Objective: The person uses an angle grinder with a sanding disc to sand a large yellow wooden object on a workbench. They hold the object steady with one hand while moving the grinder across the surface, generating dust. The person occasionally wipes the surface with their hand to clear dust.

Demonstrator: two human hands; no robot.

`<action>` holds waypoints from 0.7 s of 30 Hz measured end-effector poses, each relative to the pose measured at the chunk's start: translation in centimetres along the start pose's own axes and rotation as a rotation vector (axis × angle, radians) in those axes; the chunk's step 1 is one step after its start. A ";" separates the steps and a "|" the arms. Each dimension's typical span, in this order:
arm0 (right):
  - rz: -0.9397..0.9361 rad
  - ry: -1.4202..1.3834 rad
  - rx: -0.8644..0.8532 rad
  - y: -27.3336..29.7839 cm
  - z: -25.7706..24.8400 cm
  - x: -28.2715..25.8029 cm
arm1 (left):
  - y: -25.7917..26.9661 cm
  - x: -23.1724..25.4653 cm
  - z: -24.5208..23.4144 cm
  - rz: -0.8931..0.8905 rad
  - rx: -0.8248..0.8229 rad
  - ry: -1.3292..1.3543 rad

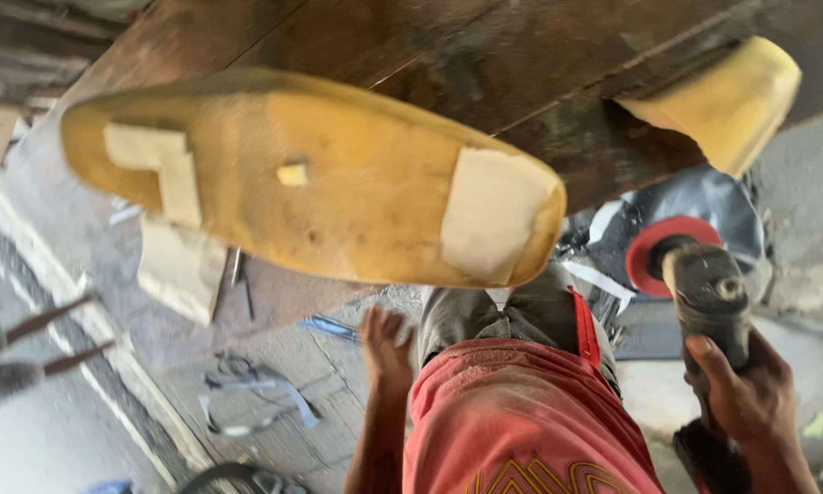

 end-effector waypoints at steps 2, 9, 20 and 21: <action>0.023 0.028 0.008 0.1 -0.3 1.4 | -1.5 -3.8 1.8 -0.165 -0.211 0.235; -0.095 -0.078 0.039 1.2 -1.0 1.9 | -3.8 -5.2 10.2 -0.132 -0.290 0.523; -0.003 -0.149 0.054 5.5 -2.9 4.6 | 1.6 1.7 8.9 0.107 -0.474 0.645; -0.013 -0.153 0.063 5.8 -3.0 5.1 | 1.7 1.9 7.9 0.124 -0.467 0.615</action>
Point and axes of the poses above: each hand's wrist, its own y-axis away from the middle knuckle, its own z-axis out of the palm, x = y × z, the point moved 8 cm from there along -y, towards the middle knuckle
